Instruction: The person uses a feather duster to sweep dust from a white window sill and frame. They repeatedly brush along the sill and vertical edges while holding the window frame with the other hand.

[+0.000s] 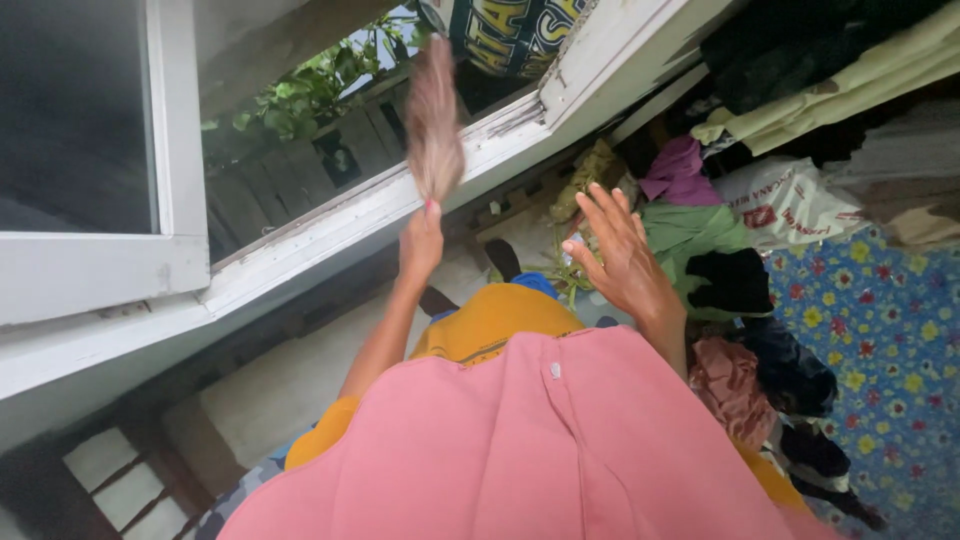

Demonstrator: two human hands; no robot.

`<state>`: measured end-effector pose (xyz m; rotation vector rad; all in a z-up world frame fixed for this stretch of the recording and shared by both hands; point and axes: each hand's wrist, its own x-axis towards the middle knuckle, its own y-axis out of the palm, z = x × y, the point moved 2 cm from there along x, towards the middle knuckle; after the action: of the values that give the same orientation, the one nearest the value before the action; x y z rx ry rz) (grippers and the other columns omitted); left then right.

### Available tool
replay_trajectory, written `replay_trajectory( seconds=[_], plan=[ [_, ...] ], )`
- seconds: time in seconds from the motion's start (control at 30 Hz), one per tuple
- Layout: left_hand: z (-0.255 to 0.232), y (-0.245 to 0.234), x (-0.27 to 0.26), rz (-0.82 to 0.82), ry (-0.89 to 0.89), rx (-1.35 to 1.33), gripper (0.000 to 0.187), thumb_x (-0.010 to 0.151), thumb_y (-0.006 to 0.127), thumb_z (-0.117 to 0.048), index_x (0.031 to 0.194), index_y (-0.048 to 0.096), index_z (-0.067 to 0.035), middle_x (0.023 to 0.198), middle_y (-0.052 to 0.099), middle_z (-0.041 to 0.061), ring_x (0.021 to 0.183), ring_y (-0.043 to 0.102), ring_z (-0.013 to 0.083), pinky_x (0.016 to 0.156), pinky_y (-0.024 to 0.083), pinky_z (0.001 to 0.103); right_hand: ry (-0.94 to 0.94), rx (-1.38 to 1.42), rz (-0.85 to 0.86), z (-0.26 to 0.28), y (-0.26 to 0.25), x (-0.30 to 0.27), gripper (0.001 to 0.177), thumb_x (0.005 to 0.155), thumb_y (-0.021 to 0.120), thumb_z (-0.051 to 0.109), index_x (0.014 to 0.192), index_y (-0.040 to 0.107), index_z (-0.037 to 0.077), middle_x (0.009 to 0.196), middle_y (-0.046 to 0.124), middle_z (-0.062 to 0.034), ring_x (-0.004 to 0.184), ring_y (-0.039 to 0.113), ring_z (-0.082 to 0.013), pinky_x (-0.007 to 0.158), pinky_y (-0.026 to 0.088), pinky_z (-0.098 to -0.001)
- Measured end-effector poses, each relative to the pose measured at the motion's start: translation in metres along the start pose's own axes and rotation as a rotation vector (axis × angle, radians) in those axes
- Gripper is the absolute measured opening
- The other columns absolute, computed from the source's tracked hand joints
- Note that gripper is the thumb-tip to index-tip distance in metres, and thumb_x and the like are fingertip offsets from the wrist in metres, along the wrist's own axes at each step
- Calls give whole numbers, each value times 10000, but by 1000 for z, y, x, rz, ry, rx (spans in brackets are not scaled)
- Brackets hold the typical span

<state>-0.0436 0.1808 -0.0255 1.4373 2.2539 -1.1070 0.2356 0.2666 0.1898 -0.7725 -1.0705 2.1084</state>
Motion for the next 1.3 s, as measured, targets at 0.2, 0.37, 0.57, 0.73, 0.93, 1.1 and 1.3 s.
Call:
replay_trajectory(
  seconds=[0.2,0.37,0.57,0.73,0.93,1.1,1.3],
  plan=[
    [-187,-32,-87,-94,527,-396,341,1073,449,-435,1070,579,-119,868,692,233,848,702,425,805,539,538,99,90,-43,0,-21,-8,663,1031,598,378,1576,406,56,1599,336,-285,1465,228,-567,1073,203,-831],
    [-240,21,-127,102,722,-427,314,1025,494,-484,1002,530,-173,682,663,218,726,698,425,642,529,490,59,52,-92,-9,-30,-13,618,1103,528,336,1591,334,11,1609,283,-296,1427,205,-634,1049,245,-833],
    [-74,143,-61,283,228,-670,210,1070,529,-379,1088,512,-170,707,634,-16,683,629,56,563,538,237,110,-25,-81,-31,-14,-21,660,1060,566,383,1596,354,62,1625,303,-242,1459,249,-576,1055,275,-813],
    [16,134,-36,357,-50,-493,403,1047,475,-493,1029,579,-104,558,556,92,401,560,229,298,481,346,93,20,-64,-33,-7,-15,657,1062,576,373,1610,353,87,1635,293,-224,1466,230,-570,1062,255,-816],
    [32,66,-24,99,51,-105,502,1043,428,-585,1009,617,-122,865,709,253,910,706,446,782,558,532,42,20,-6,-15,-10,5,653,1049,594,364,1595,363,91,1622,305,-220,1477,235,-545,1077,247,-808],
    [47,38,-42,194,41,186,543,1025,370,-688,1148,572,-199,1010,722,271,1024,709,458,864,578,549,-32,24,59,-8,1,24,656,1044,596,387,1589,373,99,1622,307,-216,1482,233,-542,1085,232,-806],
    [135,3,-40,-291,202,263,278,1064,499,-222,1048,696,-27,952,716,258,892,722,448,757,591,545,-165,11,130,9,2,45,650,1046,598,374,1587,377,91,1611,324,-218,1474,241,-550,1080,243,-800]
  ],
)
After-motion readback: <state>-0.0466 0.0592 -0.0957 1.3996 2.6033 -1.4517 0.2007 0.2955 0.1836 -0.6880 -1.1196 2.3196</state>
